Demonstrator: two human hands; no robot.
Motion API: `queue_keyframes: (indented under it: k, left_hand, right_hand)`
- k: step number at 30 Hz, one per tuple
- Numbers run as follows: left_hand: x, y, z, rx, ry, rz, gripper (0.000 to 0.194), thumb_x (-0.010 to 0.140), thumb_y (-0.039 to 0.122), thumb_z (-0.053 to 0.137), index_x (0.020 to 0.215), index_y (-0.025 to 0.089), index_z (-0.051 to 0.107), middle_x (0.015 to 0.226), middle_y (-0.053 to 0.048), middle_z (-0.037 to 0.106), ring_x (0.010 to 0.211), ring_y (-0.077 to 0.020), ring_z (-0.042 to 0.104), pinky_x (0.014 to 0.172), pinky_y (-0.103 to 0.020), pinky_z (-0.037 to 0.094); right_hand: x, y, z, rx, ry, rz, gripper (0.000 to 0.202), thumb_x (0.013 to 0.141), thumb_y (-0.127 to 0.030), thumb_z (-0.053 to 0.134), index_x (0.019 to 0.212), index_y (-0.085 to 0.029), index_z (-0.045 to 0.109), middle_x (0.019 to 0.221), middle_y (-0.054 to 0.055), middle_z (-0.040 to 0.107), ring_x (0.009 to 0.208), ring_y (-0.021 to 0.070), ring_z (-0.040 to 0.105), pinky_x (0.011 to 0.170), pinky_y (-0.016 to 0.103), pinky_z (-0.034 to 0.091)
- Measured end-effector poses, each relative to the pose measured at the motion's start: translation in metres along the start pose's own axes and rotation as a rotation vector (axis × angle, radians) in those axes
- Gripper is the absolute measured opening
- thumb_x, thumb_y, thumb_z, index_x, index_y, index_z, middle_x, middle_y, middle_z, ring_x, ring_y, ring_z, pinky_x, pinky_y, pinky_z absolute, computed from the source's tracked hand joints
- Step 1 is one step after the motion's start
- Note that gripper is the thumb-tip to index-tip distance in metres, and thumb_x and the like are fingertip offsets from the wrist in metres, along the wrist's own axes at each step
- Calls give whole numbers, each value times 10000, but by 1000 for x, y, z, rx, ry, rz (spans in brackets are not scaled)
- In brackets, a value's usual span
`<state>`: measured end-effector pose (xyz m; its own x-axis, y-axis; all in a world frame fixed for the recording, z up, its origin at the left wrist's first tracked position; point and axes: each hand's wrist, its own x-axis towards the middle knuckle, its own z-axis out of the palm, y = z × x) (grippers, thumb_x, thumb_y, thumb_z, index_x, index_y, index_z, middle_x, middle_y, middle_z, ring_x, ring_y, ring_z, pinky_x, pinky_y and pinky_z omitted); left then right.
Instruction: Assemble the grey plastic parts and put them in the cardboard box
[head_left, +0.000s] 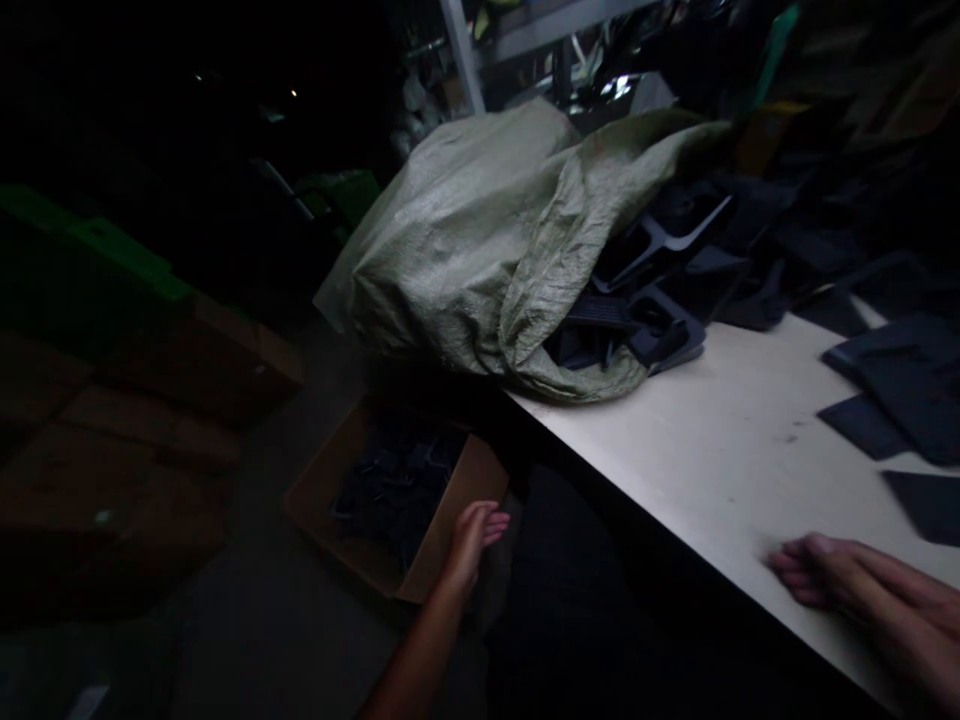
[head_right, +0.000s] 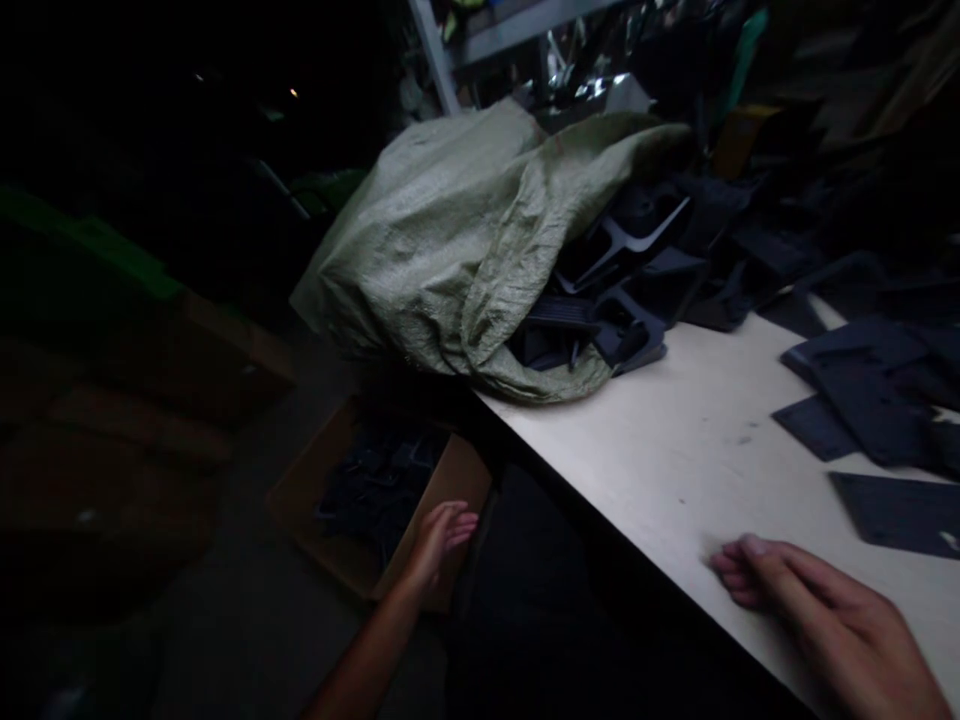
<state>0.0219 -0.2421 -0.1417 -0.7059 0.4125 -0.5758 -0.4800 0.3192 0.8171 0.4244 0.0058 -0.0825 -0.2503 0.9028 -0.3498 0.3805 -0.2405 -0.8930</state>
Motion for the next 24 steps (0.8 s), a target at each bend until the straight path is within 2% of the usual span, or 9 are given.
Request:
queue_keyframes:
  k: [3,5,8,10,14,16,21,24]
  left_hand:
    - [-14,51,22,30,-96,154,383,772,497,761,953,166,695,843,-99,785,806,-217,733,766,-286,529]
    - [-29,85,46,79,-207,266,378,828,513,725,976,166,700,866,-104,789,836,-224,742,775,-289,529]
    - [-52,129,95,79,-392,399,357,913,500,657,1031,165,692,913,-112,793,882,-244,756,827,-323,546]
    - [-57,151,132,31,-482,436,358,927,498,630,1047,163,674,911,-114,790,856,-251,758,829,-347,558]
    - [-43,184,202,74,-579,518,382,932,513,604,1107,174,634,934,-106,787,804,-233,745,778,-339,550]
    - [-31,201,231,150,-609,608,405,932,532,607,1135,182,629,962,-100,779,812,-229,734,764,-334,540]
    - [-13,253,291,368,-549,954,402,923,449,701,1240,205,663,1026,-100,768,963,-269,716,886,-363,514]
    - [-6,287,325,451,-545,1045,443,896,383,761,1298,220,670,1148,-117,756,1070,-300,699,979,-388,497]
  right_hand:
    - [-12,-33,11,86,-34,80,681,627,-837,794,913,-222,855,1015,170,811,885,354,787,836,444,681]
    - [-10,-40,15,114,-55,71,714,642,-838,793,935,-189,851,1017,172,807,889,337,780,794,407,676]
    - [-6,-36,16,122,-91,20,702,738,-823,744,962,-164,841,1010,168,801,873,295,764,730,345,649]
    - [-6,-34,16,115,-106,-20,710,774,-832,704,952,-158,832,986,163,795,849,271,748,703,318,628]
    - [-10,-35,20,101,-123,-63,716,829,-843,631,929,-157,811,956,146,781,840,246,717,703,298,596]
    - [-10,-35,23,105,-125,-73,709,852,-839,604,903,-160,798,932,137,772,829,237,702,701,293,580]
    - [-10,-29,29,122,-129,-102,678,912,-813,539,868,-178,773,888,111,747,798,224,674,680,292,543]
    - [-10,-30,33,147,-107,-108,656,913,-807,539,856,-192,760,876,99,737,809,232,674,684,298,540]
